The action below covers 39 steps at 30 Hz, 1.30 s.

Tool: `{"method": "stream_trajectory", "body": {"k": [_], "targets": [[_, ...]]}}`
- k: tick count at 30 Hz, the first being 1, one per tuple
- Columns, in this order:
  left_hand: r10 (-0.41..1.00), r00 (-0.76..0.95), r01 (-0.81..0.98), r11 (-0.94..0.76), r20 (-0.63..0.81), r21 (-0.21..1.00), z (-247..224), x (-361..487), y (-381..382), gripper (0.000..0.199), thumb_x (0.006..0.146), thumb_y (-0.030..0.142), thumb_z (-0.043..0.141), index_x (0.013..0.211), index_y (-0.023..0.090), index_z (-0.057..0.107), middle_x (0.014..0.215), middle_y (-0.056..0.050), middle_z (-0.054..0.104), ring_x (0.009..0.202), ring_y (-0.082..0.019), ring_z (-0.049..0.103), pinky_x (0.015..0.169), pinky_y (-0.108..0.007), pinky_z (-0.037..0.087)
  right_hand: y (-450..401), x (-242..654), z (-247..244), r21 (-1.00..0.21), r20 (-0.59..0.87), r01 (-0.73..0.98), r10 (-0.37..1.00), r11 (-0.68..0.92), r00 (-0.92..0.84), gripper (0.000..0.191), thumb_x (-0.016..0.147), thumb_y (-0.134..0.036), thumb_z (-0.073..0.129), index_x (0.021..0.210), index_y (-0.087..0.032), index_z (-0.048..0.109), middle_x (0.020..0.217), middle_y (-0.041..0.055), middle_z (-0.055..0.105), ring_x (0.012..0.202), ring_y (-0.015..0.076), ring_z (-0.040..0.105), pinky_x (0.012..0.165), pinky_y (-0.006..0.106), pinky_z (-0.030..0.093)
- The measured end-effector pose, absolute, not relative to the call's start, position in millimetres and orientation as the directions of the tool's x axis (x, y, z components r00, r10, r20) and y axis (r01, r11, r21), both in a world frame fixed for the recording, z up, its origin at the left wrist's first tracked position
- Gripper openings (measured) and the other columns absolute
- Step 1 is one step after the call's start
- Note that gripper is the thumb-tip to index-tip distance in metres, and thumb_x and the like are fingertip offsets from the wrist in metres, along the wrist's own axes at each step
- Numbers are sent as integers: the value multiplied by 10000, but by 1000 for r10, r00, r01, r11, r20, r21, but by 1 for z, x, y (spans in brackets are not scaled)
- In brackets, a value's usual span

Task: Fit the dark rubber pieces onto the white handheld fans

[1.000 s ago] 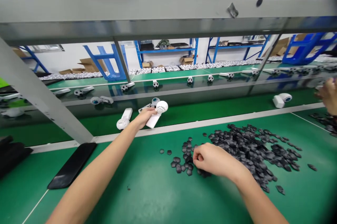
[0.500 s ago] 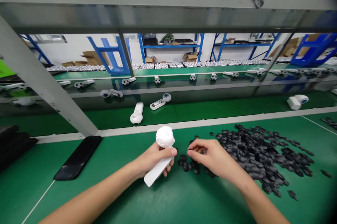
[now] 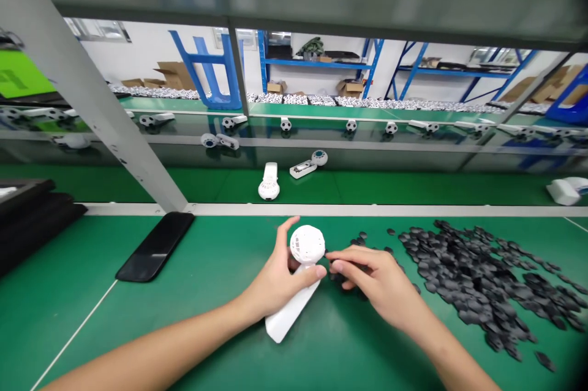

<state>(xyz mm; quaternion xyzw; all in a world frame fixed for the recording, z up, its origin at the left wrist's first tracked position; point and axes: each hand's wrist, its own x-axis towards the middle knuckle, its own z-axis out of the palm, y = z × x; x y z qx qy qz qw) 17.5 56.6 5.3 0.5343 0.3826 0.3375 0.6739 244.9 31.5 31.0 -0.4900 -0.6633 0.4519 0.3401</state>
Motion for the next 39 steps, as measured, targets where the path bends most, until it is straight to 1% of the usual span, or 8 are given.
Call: {"method": "stream_trajectory", "body": {"k": [5,9,13,16,22,32,35,39], "targets": [[884,462,-62,115,-73,992,2,19,61,646,883,438,768,1405,343,400,1019,-15,630,694,-143,636,652,-282,556,29,239,28,-938,-51,344,959,51,-280,304,989,-424,624,1146,-245,813,1011,65,780,864,203,748,744,301,658],[871,469,-68,200,-145,977,1,19,61,554,879,483,747,1320,330,450,937,6,608,602,-139,622,562,-280,551,26,231,29,-942,-77,337,980,-10,-184,217,923,-400,717,976,-211,809,845,46,805,786,207,765,754,300,635],[847,492,-71,271,-203,960,5,20,55,596,955,539,621,1444,357,333,837,25,613,547,-159,631,506,-298,562,26,221,27,-954,-46,300,984,8,-173,179,911,-389,730,881,-213,743,838,30,806,807,214,777,744,281,614],[851,496,-87,250,-176,964,7,21,52,623,988,546,569,1502,366,266,849,18,621,589,-165,655,544,-296,569,26,215,25,-918,47,381,984,111,-174,183,933,-377,698,838,-222,721,801,15,786,723,192,743,660,260,574],[859,501,-95,176,-106,980,3,25,50,713,828,459,826,1370,323,383,1019,-3,592,740,-148,648,636,-279,583,25,214,20,-805,197,534,965,260,-173,171,926,-283,690,769,-226,650,726,-4,724,651,163,656,604,236,493],[840,518,-68,228,-161,971,3,28,51,612,855,497,787,1296,320,402,910,27,583,639,-140,626,548,-278,573,35,224,17,-633,181,715,955,296,-235,234,976,-262,633,755,-224,566,753,-12,646,678,159,569,615,254,388],[825,530,-81,278,-195,957,5,28,55,620,816,473,831,1272,295,452,897,22,615,659,-161,668,580,-299,596,37,233,30,-662,159,658,925,360,-346,196,1023,-281,587,841,-229,639,866,-5,687,769,162,614,687,249,425],[818,500,-32,345,-284,938,10,25,58,527,765,460,869,1141,236,575,948,-32,700,638,-201,731,550,-288,570,40,270,51,-656,72,675,918,338,-390,326,1095,-351,455,931,-244,716,965,12,735,894,184,660,828,274,461]]}}
